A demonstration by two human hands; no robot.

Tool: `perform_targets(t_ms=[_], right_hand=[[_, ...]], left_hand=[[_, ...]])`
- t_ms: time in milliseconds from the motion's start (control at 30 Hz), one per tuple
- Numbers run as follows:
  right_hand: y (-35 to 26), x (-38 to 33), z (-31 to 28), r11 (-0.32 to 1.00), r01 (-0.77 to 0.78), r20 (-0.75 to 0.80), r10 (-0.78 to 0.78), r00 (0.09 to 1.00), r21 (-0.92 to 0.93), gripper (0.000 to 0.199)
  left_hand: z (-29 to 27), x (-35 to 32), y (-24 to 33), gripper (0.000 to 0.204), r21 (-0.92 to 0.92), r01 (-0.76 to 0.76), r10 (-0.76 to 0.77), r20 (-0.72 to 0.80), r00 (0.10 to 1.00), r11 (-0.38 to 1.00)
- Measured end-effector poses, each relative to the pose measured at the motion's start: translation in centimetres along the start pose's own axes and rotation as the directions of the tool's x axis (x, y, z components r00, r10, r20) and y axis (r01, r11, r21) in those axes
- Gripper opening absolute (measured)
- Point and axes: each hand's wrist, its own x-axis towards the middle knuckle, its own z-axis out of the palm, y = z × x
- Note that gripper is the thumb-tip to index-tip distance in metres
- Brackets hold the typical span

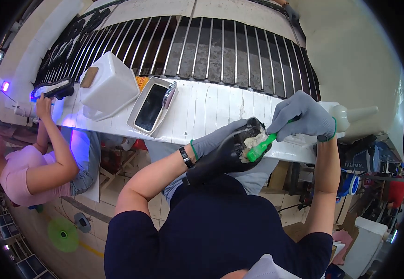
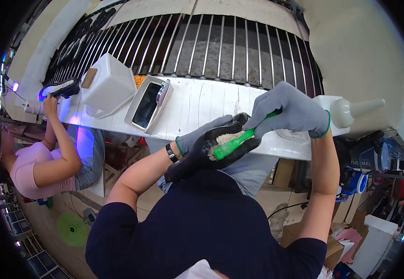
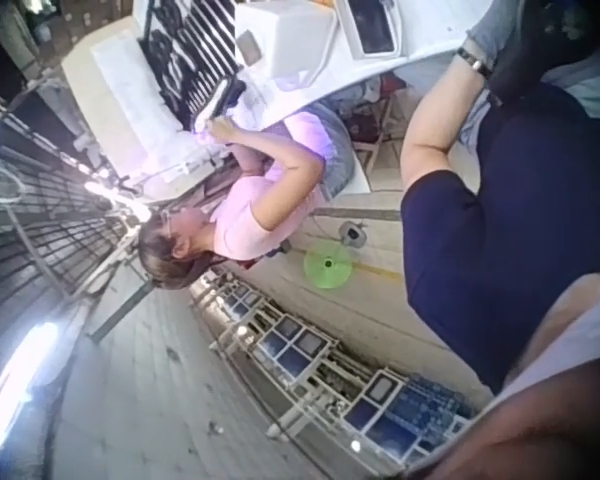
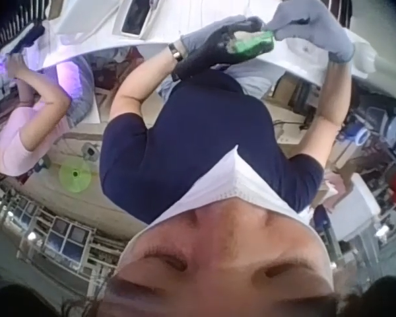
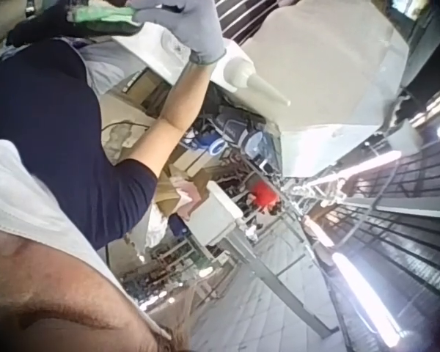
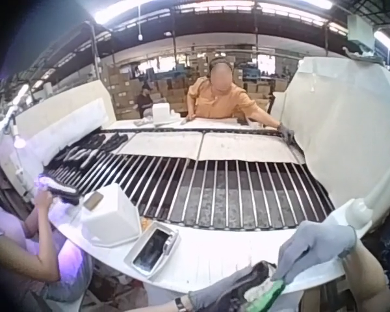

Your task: The recorder is applying glue to the bottom of a shoe outsole with a green brush.

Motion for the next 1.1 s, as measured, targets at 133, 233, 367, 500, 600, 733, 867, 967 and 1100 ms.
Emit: perform_targets(t_ms=[133, 233, 367, 500, 600, 733, 867, 967, 1100], right_hand=[[0.4, 0.8, -0.1, 1.000, -0.008, 0.010, 0.008, 1.000, 0.029, 0.026], [0.8, 0.9, -0.6, 0.998, -0.017, 0.039, 0.014, 0.999, 0.059, 0.025], [2.8, -0.9, -2.4, 0.991, -0.104, 0.168, 0.089, 0.982, 0.083, 0.023], [7.8, -4.0, -1.7, 0.856, 0.221, -0.203, -0.140, 0.969, 0.467, 0.028], [12.7, -6.0, 3.7, 0.546, 0.468, -0.559, 0.002, 0.829, 0.695, 0.017], [18.1, -6.4, 11.9, 0.364, 0.649, -0.736, 0.188, 0.651, 0.667, 0.024], [19.9, -7.6, 17.2, 0.127, 0.747, -0.729, 0.371, 0.575, 0.653, 0.023], [20.7, -7.6, 18.4, 0.094, 0.733, -0.700, 0.400, 0.592, 0.673, 0.022], [21.5, -6.8, 17.6, 0.143, 0.625, -0.597, 0.513, 0.617, 0.768, 0.021]], left_hand=[[0.9, -1.3, -1.2, 0.036, 0.727, -0.247, 0.225, 0.129, 0.966, 0.641], [0.9, -1.7, -0.8, 0.042, 0.872, -0.436, 0.277, 0.372, 0.886, 0.224], [0.9, -1.7, -0.1, 0.045, 0.887, -0.445, 0.240, 0.409, 0.880, 0.122], [-0.1, -1.2, 1.4, 0.041, 0.711, -0.384, 0.195, 0.587, 0.786, -0.589], [-3.0, -0.1, 4.4, 0.056, 0.433, 0.060, 0.117, -0.371, 0.921, 0.899], [-5.5, -2.2, 5.3, 0.085, 0.802, 0.596, 0.370, -0.566, 0.736, 0.043], [-3.6, -6.4, 0.4, 0.112, 0.899, 0.357, 0.585, -0.150, 0.797, -0.256], [-2.7, -6.2, -3.0, 0.117, 0.741, 0.510, 0.478, -0.290, 0.829, -0.437], [-4.3, -5.6, -1.8, 0.107, 0.812, 0.476, 0.582, -0.217, 0.784, -0.338]])
